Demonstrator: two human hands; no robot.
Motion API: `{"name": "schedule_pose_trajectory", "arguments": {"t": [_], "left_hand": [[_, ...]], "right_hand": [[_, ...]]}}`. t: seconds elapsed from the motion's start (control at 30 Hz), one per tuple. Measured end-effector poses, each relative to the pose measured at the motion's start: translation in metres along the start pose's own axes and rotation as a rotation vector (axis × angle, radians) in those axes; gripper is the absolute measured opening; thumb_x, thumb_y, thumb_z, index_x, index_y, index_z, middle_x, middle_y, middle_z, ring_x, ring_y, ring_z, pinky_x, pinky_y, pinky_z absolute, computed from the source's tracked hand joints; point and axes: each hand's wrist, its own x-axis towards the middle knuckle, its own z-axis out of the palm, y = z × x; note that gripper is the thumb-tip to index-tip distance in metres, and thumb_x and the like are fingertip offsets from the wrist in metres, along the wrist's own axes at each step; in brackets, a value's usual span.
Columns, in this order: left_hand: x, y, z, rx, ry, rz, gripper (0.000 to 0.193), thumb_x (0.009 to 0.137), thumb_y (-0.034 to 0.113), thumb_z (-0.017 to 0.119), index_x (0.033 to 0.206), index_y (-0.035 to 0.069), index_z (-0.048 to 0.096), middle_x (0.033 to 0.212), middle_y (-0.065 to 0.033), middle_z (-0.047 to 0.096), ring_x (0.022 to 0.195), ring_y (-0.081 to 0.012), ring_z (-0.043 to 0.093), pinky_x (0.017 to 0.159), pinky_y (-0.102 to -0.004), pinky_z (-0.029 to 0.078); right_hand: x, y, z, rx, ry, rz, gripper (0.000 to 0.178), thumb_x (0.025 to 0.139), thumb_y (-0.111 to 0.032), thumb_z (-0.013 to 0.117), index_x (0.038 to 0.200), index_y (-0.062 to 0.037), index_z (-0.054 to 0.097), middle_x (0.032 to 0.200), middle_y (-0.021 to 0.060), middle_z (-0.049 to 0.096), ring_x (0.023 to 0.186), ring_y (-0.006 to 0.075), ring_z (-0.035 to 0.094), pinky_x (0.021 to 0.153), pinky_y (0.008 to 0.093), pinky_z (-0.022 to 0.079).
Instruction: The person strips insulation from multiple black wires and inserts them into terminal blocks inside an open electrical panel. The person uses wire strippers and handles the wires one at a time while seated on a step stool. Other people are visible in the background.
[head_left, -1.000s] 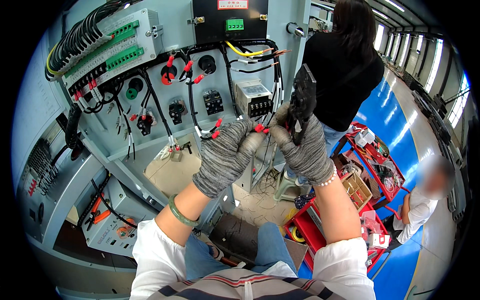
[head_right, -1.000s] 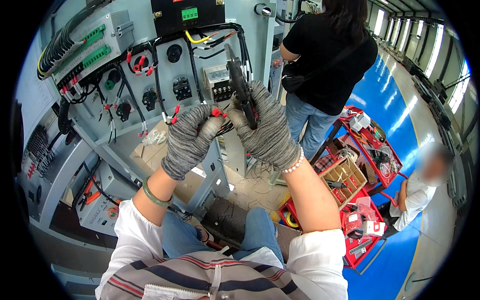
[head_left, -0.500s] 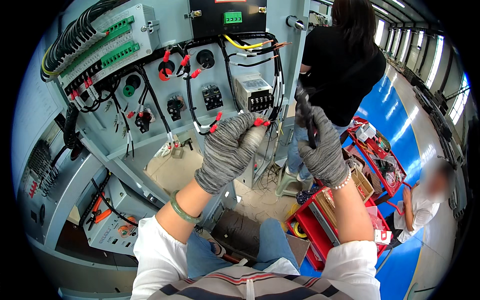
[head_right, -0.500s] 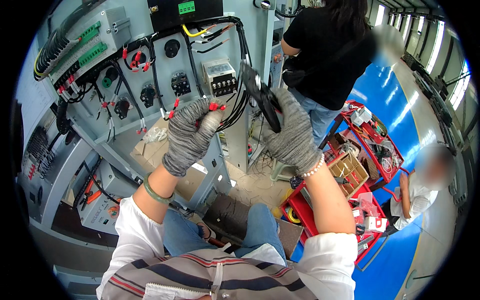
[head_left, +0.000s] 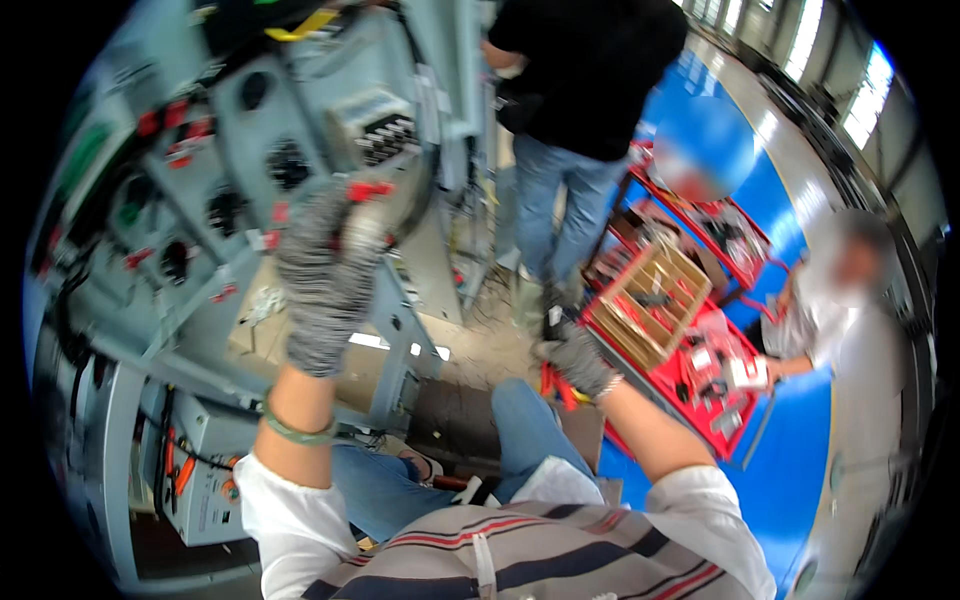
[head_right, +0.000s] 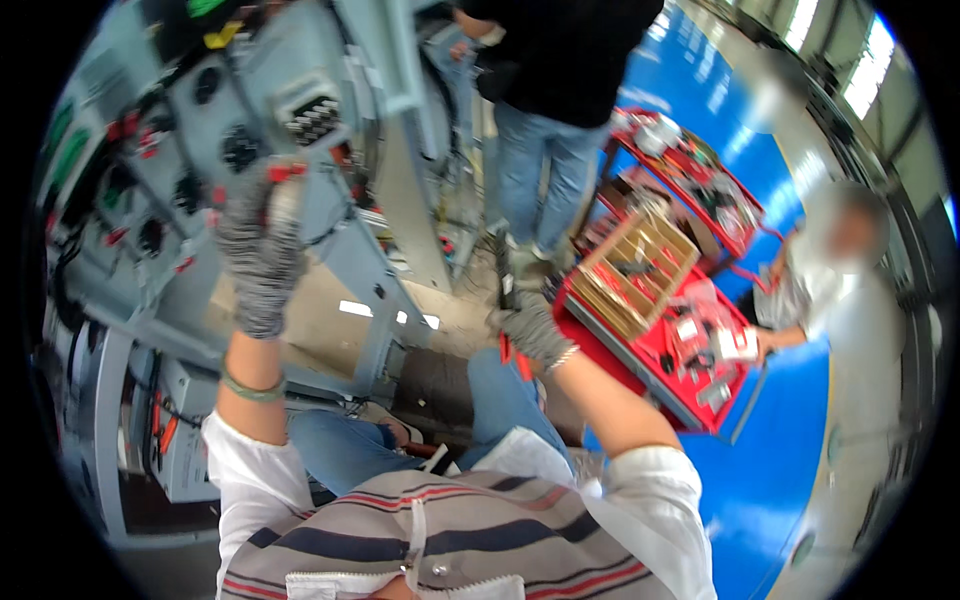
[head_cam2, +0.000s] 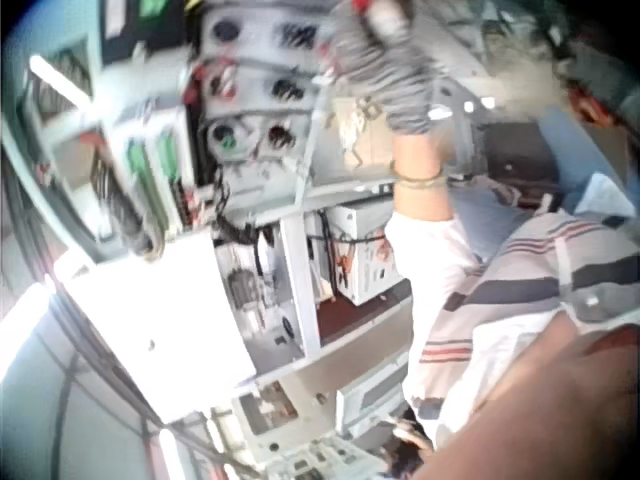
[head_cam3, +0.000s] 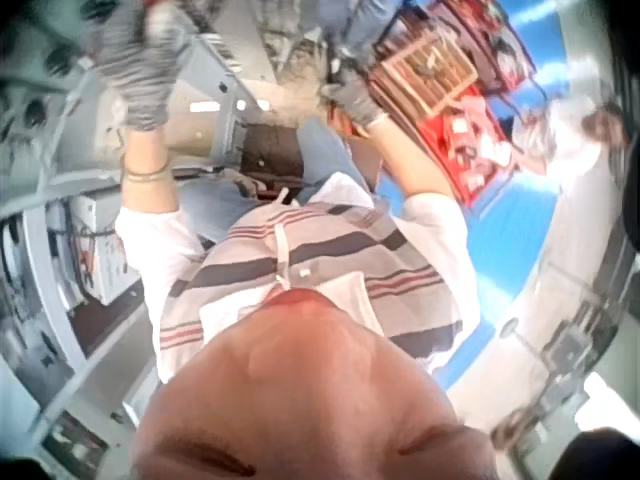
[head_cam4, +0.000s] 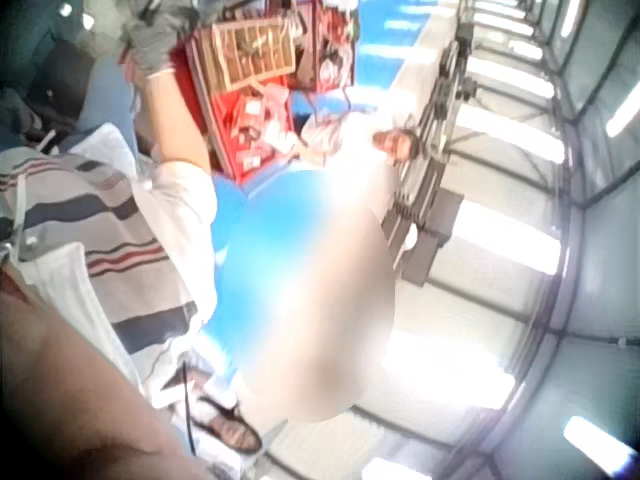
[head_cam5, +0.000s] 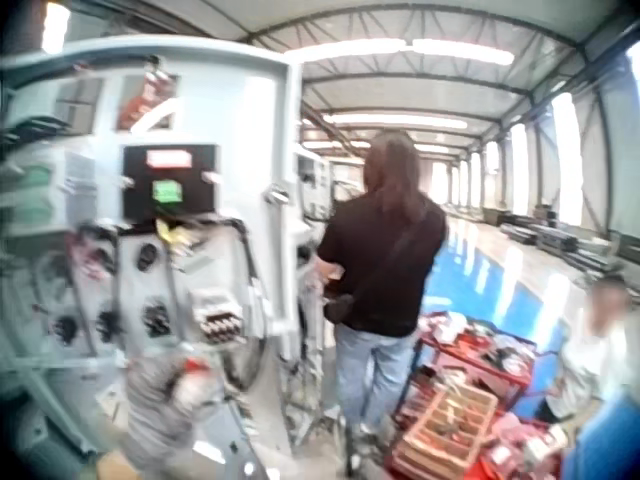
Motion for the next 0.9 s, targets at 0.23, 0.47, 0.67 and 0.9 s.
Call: {"name": "schedule_pose_trajectory", "arguments": {"t": [0.23, 0.47, 0.67, 0.9], "left_hand": [[0.000, -0.029, -0.001, -0.092, 0.042, -0.036, 0.020, 0.090, 0.007, 0.060, 0.109, 0.004, 0.066, 0.106, -0.0070, 0.068, 0.097, -0.0137, 0.061, 0.091, -0.0279, 0.046], [0.003, -0.039, -0.001, -0.119, 0.001, 0.029, 0.021, 0.091, 0.005, 0.057, 0.111, 0.003, 0.064, 0.108, -0.0106, 0.067, 0.102, -0.0167, 0.061, 0.095, -0.0323, 0.046], [0.000, -0.013, -0.002, 0.014, -0.048, -0.035, 0.018, 0.090, 0.008, 0.057, 0.106, 0.005, 0.065, 0.104, -0.0070, 0.067, 0.096, -0.0172, 0.062, 0.090, -0.0314, 0.048], [0.000, 0.004, 0.005, -0.226, -0.009, -0.053, 0.018, 0.084, 0.007, 0.066, 0.102, 0.002, 0.064, 0.096, -0.0084, 0.069, 0.090, -0.0150, 0.065, 0.083, -0.0291, 0.051]], "right_hand": [[-0.090, 0.187, 0.026, 0.046, 0.254, 0.469, 0.026, 0.077, -0.009, 0.064, 0.102, -0.0072, 0.056, 0.069, 0.0048, 0.058, 0.059, 0.0189, 0.058, 0.052, 0.0326, 0.048], [-0.109, 0.178, 0.025, -0.113, 0.015, 0.509, 0.052, 0.067, -0.023, 0.077, 0.111, -0.0061, 0.055, 0.089, 0.0112, 0.061, 0.082, 0.0232, 0.060, 0.073, 0.0360, 0.048], [-0.074, 0.034, -0.007, -0.483, -0.003, 0.285, 0.065, 0.067, -0.026, 0.078, 0.119, -0.0038, 0.046, 0.095, 0.0142, 0.055, 0.082, 0.0237, 0.053, 0.079, 0.0364, 0.045], [-0.014, -0.156, -0.017, -0.667, 0.126, -0.664, 0.089, 0.059, -0.022, 0.078, 0.134, -0.0003, 0.036, 0.120, 0.0195, 0.050, 0.113, 0.0339, 0.050, 0.098, 0.0409, 0.040]]}}
